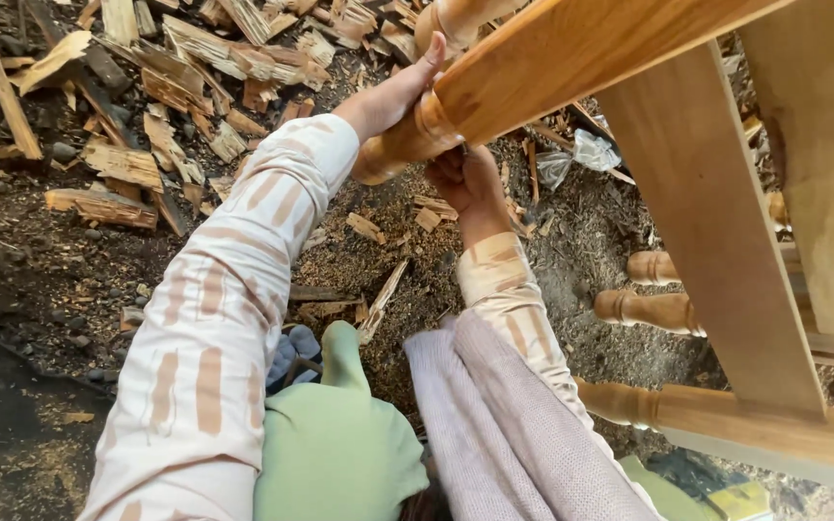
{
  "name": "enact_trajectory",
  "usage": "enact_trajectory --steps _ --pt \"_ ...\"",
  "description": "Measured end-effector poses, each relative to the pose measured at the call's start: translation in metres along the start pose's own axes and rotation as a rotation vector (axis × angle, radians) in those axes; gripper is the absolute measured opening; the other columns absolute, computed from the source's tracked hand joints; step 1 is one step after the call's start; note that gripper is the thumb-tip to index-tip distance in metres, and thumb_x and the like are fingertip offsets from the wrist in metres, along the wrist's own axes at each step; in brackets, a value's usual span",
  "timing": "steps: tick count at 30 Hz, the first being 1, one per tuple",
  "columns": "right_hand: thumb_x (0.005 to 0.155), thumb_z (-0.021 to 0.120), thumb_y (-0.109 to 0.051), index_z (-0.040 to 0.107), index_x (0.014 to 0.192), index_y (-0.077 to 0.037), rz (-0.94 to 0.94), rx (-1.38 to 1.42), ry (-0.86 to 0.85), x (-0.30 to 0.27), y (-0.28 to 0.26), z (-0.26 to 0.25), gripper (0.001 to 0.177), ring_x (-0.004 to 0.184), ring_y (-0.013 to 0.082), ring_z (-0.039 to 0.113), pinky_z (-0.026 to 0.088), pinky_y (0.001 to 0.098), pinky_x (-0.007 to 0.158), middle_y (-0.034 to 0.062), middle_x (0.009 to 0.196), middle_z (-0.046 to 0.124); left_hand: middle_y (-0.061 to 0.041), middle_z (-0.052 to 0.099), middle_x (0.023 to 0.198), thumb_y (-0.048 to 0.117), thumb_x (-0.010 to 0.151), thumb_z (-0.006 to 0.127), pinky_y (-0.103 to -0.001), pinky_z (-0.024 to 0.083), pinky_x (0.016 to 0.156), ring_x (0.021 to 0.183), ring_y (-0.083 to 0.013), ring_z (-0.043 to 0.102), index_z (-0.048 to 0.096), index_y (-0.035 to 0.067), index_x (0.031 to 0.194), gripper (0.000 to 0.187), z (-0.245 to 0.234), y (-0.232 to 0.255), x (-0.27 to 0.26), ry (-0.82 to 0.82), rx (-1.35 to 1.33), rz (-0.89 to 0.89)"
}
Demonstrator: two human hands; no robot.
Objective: The person sits on the ground and sands the legs and frame of a wooden chair using a sanding block. They work on the rounded legs and the connecting horizontal rails, smoothing the wood surfaces.
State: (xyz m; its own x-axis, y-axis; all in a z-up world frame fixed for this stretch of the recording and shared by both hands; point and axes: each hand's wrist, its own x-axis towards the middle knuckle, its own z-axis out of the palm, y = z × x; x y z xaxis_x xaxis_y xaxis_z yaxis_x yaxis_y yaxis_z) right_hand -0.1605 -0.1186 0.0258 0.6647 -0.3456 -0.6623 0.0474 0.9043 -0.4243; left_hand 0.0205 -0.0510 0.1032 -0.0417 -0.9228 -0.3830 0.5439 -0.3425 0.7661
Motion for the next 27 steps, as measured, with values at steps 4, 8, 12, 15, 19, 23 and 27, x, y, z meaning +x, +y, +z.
enact_trajectory --steps 4,8,12,15,19,23,27 --pt "0.094 0.067 -0.031 0.048 0.055 -0.016 -0.111 0.253 0.107 0.006 0.031 -0.004 0.045 0.037 0.0079 0.034 0.043 0.0232 0.056 -0.0041 0.044 0.044 -0.011 0.078 0.106 0.090 0.056 0.034 -0.033 0.057 0.103 0.105 -0.0220 0.075 0.075 0.013 0.101 0.098 -0.004 -0.018 0.008 0.160 0.064 0.082" --pt "0.110 0.044 -0.024 0.067 0.114 -0.007 -0.302 -0.028 0.583 -0.080 0.033 0.128 0.029 0.072 0.0129 0.057 0.049 0.0252 0.063 0.0099 0.104 0.068 -0.008 0.073 0.087 0.081 0.078 0.029 -0.032 0.063 0.085 0.084 -0.0213 0.075 0.068 0.009 0.087 0.082 0.015 -0.034 -0.017 0.206 0.174 0.317" --pt "0.108 0.049 -0.016 0.063 0.110 -0.009 -0.374 0.016 0.678 -0.091 0.028 0.147 0.016 0.070 0.0153 0.051 0.044 0.0281 0.067 0.0075 0.089 0.061 -0.013 0.066 0.111 0.074 0.092 0.022 -0.036 0.059 0.085 0.103 -0.0252 0.066 0.061 0.008 0.121 0.081 0.022 -0.054 -0.023 0.457 0.331 0.499" --pt "0.107 0.041 -0.010 0.062 0.118 -0.002 -0.408 0.052 0.619 -0.084 0.014 0.151 0.025 0.091 0.0278 0.063 0.056 0.0355 0.084 0.0197 0.111 0.067 -0.017 0.060 0.123 0.066 0.100 0.016 -0.043 0.052 0.098 0.115 -0.0270 0.059 0.050 0.003 0.135 0.080 0.024 -0.060 -0.035 0.497 0.533 0.581" --pt "0.106 0.056 -0.023 0.069 0.114 -0.009 -0.421 -0.121 0.745 -0.099 0.040 0.147 0.020 0.061 0.0085 0.046 0.037 0.0268 0.061 0.0030 0.096 0.072 -0.021 0.052 0.138 0.059 0.105 0.015 -0.054 0.046 0.108 0.128 -0.0333 0.054 0.039 0.002 0.145 0.073 0.030 -0.062 -0.043 0.516 0.641 0.618" --pt "0.102 0.055 -0.021 0.067 0.130 -0.012 -0.353 -0.134 0.809 -0.102 0.034 0.159 0.032 0.105 0.0199 0.066 0.049 0.0340 0.086 0.0081 0.135 0.071 -0.018 0.055 0.132 0.065 0.103 0.014 -0.049 0.058 0.096 0.118 -0.0305 0.060 0.041 0.009 0.144 0.075 0.025 -0.070 -0.038 0.501 0.610 0.594" --pt "0.107 0.047 -0.028 0.064 0.112 -0.011 -0.276 0.055 0.678 -0.083 0.031 0.149 0.025 0.082 0.0175 0.055 0.046 0.0298 0.073 0.0094 0.107 0.064 -0.017 0.061 0.126 0.073 0.097 0.020 -0.044 0.055 0.084 0.110 -0.0310 0.065 0.049 0.011 0.136 0.079 0.015 -0.071 -0.039 0.507 0.597 0.553"
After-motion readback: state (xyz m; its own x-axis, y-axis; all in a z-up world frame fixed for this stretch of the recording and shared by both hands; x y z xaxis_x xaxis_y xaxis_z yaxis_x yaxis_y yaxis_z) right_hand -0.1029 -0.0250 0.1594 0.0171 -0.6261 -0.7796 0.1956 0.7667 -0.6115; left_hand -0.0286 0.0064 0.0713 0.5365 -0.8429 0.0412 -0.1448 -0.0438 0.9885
